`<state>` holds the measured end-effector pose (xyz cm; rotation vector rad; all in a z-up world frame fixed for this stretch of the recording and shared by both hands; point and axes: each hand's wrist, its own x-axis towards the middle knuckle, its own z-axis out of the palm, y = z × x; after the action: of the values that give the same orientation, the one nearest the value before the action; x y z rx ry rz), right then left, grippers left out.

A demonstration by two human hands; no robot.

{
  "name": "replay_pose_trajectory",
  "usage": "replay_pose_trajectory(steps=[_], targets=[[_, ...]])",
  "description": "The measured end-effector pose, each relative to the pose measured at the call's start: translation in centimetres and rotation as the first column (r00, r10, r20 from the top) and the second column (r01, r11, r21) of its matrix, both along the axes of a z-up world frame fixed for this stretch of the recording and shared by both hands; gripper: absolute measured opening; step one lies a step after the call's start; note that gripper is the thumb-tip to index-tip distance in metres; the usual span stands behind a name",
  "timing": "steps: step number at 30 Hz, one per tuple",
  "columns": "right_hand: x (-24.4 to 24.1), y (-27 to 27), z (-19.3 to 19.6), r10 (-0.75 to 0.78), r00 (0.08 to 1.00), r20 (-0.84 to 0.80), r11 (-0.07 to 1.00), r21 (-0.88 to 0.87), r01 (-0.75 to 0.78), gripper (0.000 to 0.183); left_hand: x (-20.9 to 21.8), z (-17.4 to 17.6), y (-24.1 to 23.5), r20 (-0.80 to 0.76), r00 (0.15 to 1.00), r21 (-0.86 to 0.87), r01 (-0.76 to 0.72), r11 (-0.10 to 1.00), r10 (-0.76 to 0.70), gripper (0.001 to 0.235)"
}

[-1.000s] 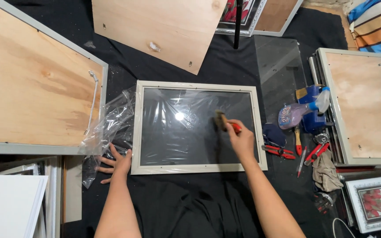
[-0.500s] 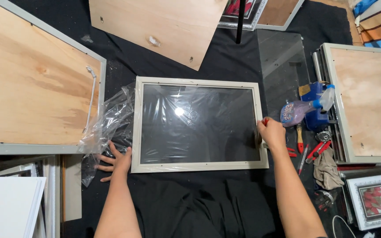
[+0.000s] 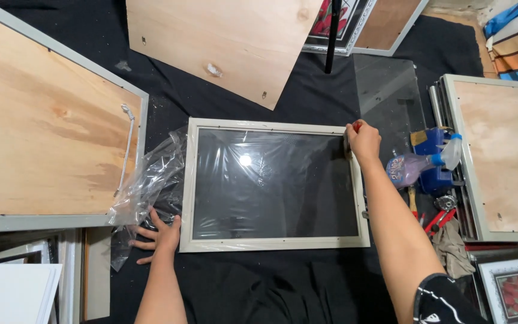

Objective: Using a small brush to sweep dust and debris off a glass pane inside a picture frame.

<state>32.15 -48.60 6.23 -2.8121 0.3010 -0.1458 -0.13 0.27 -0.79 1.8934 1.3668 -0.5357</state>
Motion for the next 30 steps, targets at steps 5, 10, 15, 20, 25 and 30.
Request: replay_pose_trajectory(steps=[5, 10, 15, 20, 25, 30], targets=[[0.4, 0.0, -0.5, -0.034, 0.999, 0.034, 0.998, 0.044, 0.032, 0.028, 0.0, -0.9, 0.2, -0.004, 1.0, 0.0, -0.007, 1.0, 0.007, 0.08], [0.3, -0.3, -1.1, -0.065, 0.997, 0.04, 0.99, 0.126, 0.059, 0.022, 0.0, -2.2, 0.6, 0.02, 1.0, -0.006, -0.006, 1.0, 0.006, 0.082], [-4.9, 4.9, 4.0, 0.062, 0.982, -0.178, 0.949, 0.316, -0.003, 0.036, 0.6, 2.8, 0.0, -0.084, 0.996, -0.09, -0.036, 0.995, 0.029, 0.08], [-4.2, -0.8, 4.0, 0.095, 0.995, -0.021, 0.964, 0.253, -0.087, 0.023, 0.7, 2.5, 0.1, -0.099, 0.995, -0.081, -0.029, 0.996, 0.02, 0.081], [-4.7, -3.9, -1.3, 0.292, 0.954, -0.064, 0.956, -0.009, -0.293, 0.019, 0.8, 2.1, 0.1, -0.098, 0.995, -0.072, -0.025, 0.997, 0.018, 0.083], [-6.3, -0.8, -3.1, 0.445, 0.895, -0.014, 0.894, -0.042, -0.445, 0.024, 0.8, 2.3, 0.1, -0.096, 0.995, -0.078, -0.034, 0.996, 0.026, 0.081]])
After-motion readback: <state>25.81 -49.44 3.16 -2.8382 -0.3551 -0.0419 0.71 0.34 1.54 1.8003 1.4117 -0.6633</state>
